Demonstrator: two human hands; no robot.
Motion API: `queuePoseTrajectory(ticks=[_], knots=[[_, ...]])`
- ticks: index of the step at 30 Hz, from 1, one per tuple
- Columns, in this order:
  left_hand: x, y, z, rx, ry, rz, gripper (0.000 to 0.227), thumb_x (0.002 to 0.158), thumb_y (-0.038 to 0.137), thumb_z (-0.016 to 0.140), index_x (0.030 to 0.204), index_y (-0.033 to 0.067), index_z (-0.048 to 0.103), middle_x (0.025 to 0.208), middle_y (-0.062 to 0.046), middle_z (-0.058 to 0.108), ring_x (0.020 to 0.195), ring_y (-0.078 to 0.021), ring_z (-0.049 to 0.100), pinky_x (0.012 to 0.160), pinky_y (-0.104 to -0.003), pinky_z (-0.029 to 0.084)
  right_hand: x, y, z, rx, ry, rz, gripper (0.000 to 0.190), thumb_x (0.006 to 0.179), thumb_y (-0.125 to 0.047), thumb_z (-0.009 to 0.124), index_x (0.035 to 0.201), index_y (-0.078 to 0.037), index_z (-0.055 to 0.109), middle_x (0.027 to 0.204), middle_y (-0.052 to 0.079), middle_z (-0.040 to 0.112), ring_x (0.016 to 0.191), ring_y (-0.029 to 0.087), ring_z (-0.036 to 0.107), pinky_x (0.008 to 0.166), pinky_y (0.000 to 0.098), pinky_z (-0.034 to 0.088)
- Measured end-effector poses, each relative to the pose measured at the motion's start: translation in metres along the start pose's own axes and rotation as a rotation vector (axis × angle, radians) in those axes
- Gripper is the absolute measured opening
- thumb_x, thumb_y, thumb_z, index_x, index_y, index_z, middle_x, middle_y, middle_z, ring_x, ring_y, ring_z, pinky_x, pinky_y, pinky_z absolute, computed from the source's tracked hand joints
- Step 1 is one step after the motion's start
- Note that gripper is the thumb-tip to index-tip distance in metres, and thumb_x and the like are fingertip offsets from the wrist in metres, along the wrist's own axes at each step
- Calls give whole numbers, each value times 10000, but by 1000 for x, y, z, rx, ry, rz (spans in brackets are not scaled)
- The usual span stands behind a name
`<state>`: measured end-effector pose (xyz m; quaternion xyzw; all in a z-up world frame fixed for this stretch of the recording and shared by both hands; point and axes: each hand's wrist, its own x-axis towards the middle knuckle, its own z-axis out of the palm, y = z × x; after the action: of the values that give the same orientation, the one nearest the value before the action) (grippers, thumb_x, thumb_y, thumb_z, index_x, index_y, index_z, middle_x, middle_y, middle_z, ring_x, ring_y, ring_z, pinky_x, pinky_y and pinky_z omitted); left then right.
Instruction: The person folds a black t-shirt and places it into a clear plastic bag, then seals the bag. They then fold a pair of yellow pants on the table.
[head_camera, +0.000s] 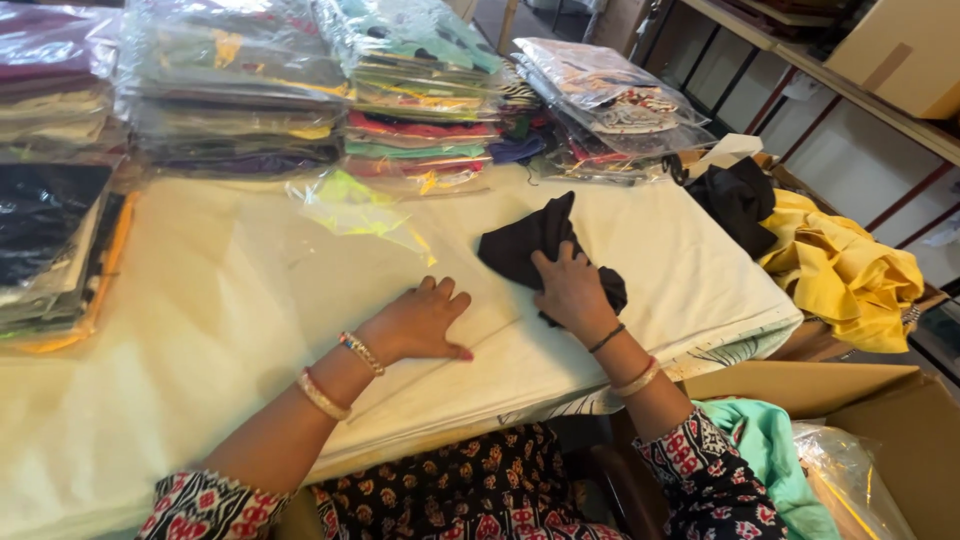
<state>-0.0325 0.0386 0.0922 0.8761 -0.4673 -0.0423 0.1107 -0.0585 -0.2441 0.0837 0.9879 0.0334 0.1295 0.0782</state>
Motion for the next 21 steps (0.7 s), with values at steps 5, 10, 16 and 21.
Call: queuePoseTrajectory(ticks=[5,10,16,21], knots=[[11,-18,21,26,130,7,619,813,524,751,1197,65,594,1199,-153,589,1169,-366,544,928,-497,517,4,13,-9,-41,51,35,708,741,-275,805,1395,-206,543,1169,211,570,967,413,641,719,480,581],[1,2,-3,-4,118,-1,700,758,582,795,1152,41,589,1151,-172,573,1128,-379,518,912,-501,488,9,23,-15,-28,-21,72,748,761,-495,854,1398,-289,521,1107,187,593,931,416,636,696,506,566],[14,-17,17,24,216,42,492,823,434,758,1093,47,619,1114,-149,618,1096,-360,570,885,-488,508,12,38,-2,-95,110,19,690,748,-293,823,1383,-257,557,1075,140,645,940,363,663,694,463,576],[15,-20,10,-113,304,-27,314,907,385,699,858,76,669,905,-96,673,946,-332,640,792,-481,526,10,76,-29,419,79,200,461,878,-232,792,1312,-192,644,1123,153,751,1017,343,688,837,450,550]])
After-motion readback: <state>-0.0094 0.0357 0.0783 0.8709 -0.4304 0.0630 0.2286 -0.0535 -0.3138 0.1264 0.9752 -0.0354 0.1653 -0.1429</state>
